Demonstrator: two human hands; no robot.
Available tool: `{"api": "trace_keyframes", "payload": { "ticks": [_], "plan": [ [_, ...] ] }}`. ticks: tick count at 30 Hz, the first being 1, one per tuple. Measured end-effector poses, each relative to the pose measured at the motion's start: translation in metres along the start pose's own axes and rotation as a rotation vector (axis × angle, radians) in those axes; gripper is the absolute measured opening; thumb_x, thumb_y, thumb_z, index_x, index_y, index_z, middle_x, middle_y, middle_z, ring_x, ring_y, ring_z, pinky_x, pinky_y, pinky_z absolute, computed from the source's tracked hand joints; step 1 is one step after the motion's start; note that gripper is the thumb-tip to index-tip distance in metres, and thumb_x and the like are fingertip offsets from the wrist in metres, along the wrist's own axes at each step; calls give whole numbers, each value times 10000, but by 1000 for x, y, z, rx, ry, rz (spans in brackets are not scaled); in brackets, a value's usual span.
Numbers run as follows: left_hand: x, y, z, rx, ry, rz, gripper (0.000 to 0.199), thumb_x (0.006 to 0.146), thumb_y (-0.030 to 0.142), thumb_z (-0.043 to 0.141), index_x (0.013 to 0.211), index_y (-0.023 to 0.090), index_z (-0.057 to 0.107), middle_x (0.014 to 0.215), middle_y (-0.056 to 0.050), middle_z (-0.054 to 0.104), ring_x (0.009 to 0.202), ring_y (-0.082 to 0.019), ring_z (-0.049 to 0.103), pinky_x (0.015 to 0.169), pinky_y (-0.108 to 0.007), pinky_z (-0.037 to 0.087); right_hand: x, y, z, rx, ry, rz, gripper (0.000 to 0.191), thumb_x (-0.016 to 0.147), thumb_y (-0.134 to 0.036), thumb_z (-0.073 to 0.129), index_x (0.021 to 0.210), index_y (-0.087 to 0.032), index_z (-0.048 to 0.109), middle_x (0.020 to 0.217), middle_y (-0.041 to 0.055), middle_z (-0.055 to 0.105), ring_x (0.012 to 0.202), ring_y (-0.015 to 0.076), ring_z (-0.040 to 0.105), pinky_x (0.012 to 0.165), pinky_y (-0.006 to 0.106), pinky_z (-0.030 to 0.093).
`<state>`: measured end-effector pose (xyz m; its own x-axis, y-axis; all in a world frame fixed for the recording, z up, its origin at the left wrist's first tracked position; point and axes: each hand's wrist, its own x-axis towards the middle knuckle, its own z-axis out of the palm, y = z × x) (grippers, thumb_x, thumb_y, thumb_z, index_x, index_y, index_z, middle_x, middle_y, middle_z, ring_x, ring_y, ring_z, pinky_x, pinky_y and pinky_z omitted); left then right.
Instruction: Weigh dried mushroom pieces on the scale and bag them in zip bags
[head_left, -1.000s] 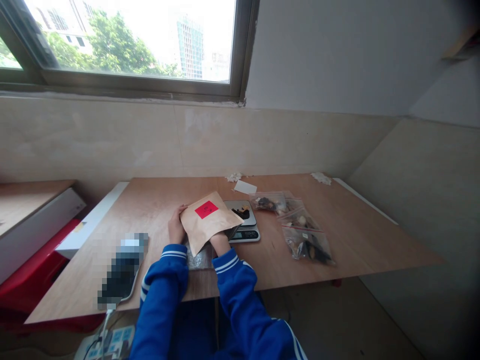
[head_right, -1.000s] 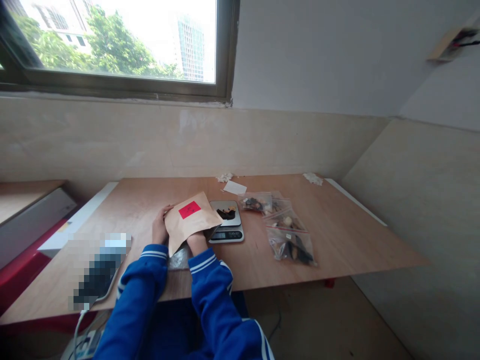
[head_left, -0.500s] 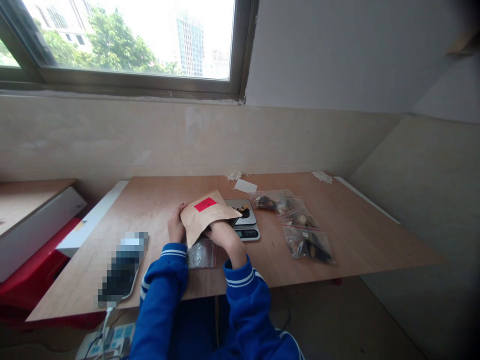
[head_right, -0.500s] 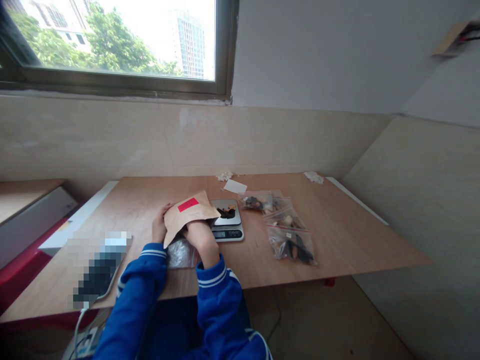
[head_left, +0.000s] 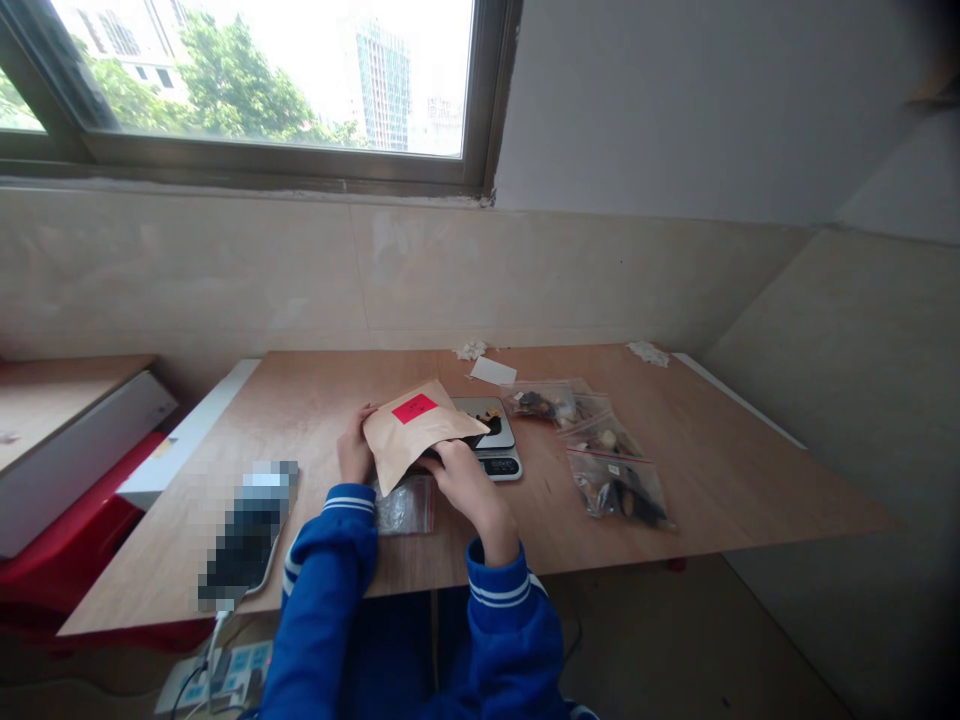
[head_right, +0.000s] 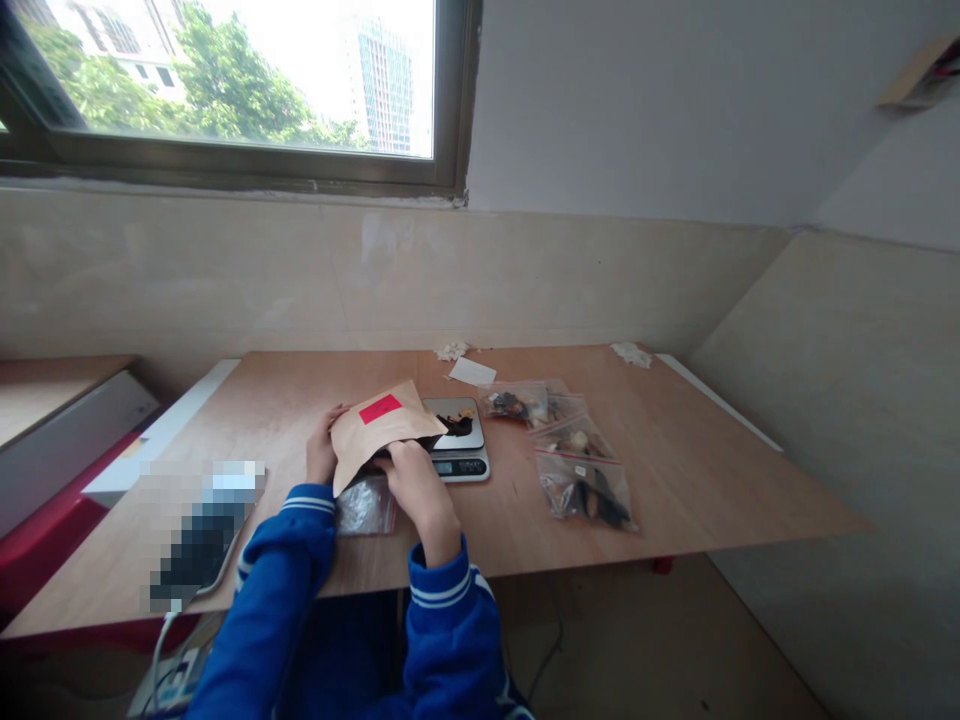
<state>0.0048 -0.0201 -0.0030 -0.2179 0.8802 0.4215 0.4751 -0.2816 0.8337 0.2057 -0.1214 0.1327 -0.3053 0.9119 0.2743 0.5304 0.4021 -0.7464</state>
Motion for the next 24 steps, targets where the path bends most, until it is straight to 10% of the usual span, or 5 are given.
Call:
{"api": "trace_keyframes", "payload": {
  "ticks": [8, 17, 24],
  "plan": [
    [1, -7, 2, 31, 6, -16, 382, 782, 217, 618, 1162, 247, 611, 1330, -49, 602, 1195, -251, 583, 1001, -365, 461, -9, 11, -1, -64, 237, -123, 206, 910, -94, 525, 932, -199, 701, 980, 70, 689, 986, 226, 602, 868, 355, 487],
    [3, -10, 3, -22, 24, 1, 333, 801, 238, 592, 1131, 222, 623, 1322, -83, 602, 1154, -261, 607, 981, -387, 473, -14, 23, 6, 105, -40, -25, 317, 816, -95, 634, 1086, -239, 717, 1162, 55, 704, 1152, 242, 617, 1013, 385, 467],
    [4, -12, 4, -76, 34, -23, 309, 807, 230, 570, 1109, 222, 635, 1314, -80, 606, 1156, -254, 604, 992, -399, 468, -19, 30, 13, 89, -16, 73, 419, 779, -102, 683, 1185, -204, 671, 1219, 101, 673, 1201, 273, 582, 1049, 389, 431]
  ]
}}
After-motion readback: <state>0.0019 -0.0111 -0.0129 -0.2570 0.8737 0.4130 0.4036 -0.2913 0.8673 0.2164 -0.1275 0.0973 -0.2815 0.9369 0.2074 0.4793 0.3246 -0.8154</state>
